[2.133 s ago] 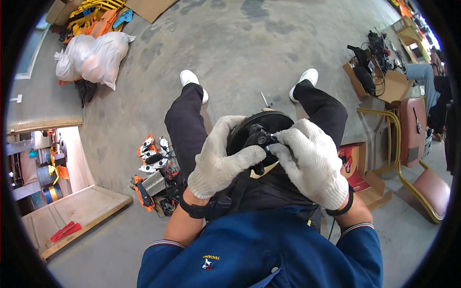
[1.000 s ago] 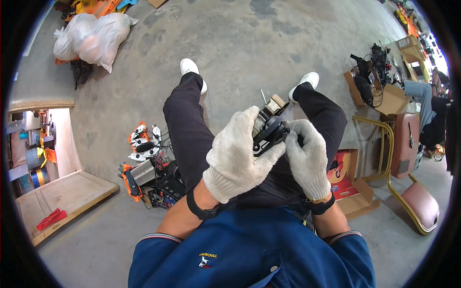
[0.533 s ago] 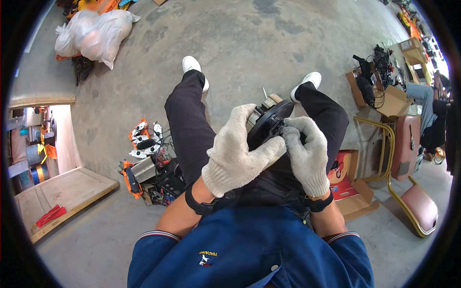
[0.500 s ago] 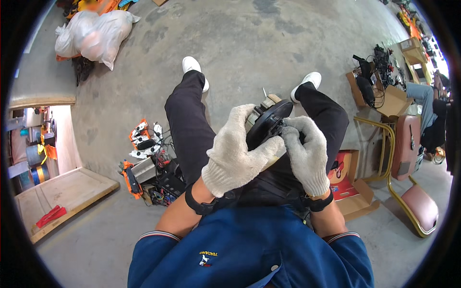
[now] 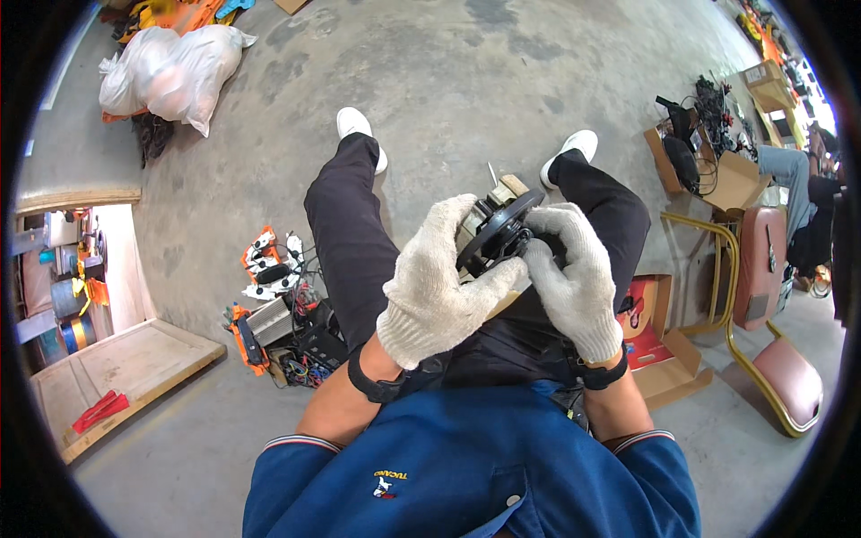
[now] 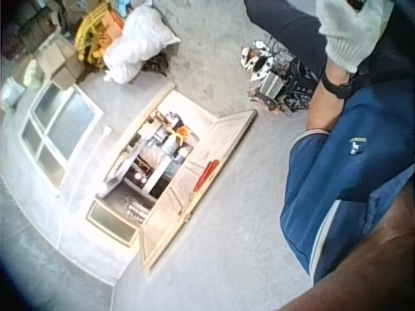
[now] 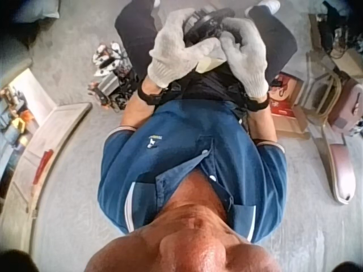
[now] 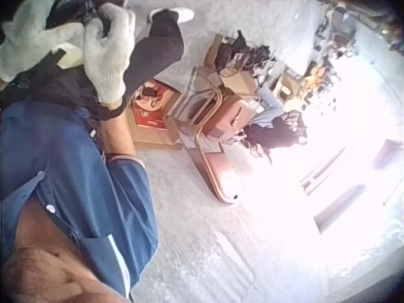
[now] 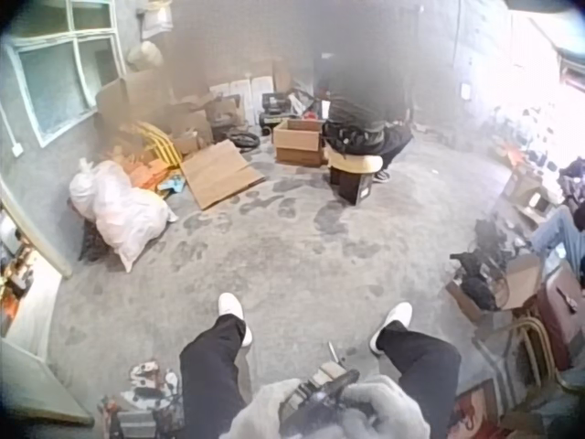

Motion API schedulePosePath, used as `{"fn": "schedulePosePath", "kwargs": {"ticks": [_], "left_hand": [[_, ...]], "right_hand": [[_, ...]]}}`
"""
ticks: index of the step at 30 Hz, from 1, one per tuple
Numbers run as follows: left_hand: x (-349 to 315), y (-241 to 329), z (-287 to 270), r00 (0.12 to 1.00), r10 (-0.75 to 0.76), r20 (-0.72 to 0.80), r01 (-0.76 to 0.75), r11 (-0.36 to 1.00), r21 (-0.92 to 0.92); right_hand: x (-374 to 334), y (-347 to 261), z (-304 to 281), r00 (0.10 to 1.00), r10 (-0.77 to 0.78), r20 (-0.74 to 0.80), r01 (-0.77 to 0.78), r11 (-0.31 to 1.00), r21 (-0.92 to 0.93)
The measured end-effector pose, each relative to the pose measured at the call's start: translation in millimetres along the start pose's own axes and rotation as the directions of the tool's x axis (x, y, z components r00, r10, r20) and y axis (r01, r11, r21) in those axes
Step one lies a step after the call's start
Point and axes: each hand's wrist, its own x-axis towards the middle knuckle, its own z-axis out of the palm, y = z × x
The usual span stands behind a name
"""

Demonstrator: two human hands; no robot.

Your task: Inspecting and assembling motorcycle drum brake components, including the brake shoes and cam.

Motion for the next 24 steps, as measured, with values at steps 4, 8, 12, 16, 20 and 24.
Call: {"fn": "schedulePosePath", "kwargs": {"ticks": [4, 8, 12, 16, 20, 24], "left_hand": [[-1, 0, -2, 0.999, -0.046, 0.026, 0.048, 0.996, -0.074], [-1, 7, -7, 0.986, -0.09, 0.14, 0.11, 0.983, -0.146], [-6, -3, -6, 0.986, 0.046, 0.162, -0.012, 0.978, -0.206], [-4, 0, -10, 0.974, -0.009, 0.227, 0.059, 0.975, -0.213], [-4, 1, -11, 0.976, -0.007, 0.217, 0.042, 0.986, -0.161], [-3, 3, -9, 0.977, 0.002, 0.212, 0.028, 0.99, -0.137]], "right_hand": [[3, 13, -11, 0.997, -0.065, 0.03, 0.062, 0.995, 0.084], [13, 20, -18, 0.987, -0.161, 0.001, 0.161, 0.983, 0.083], [19, 21, -27, 0.95, -0.048, 0.307, -0.03, 0.969, 0.245], [13, 20, -26, 0.948, -0.008, 0.318, -0.104, 0.937, 0.333], [7, 13, -21, 0.953, 0.035, 0.3, -0.162, 0.898, 0.41], [5, 8, -21, 0.958, 0.078, 0.277, -0.207, 0.857, 0.472]]}}
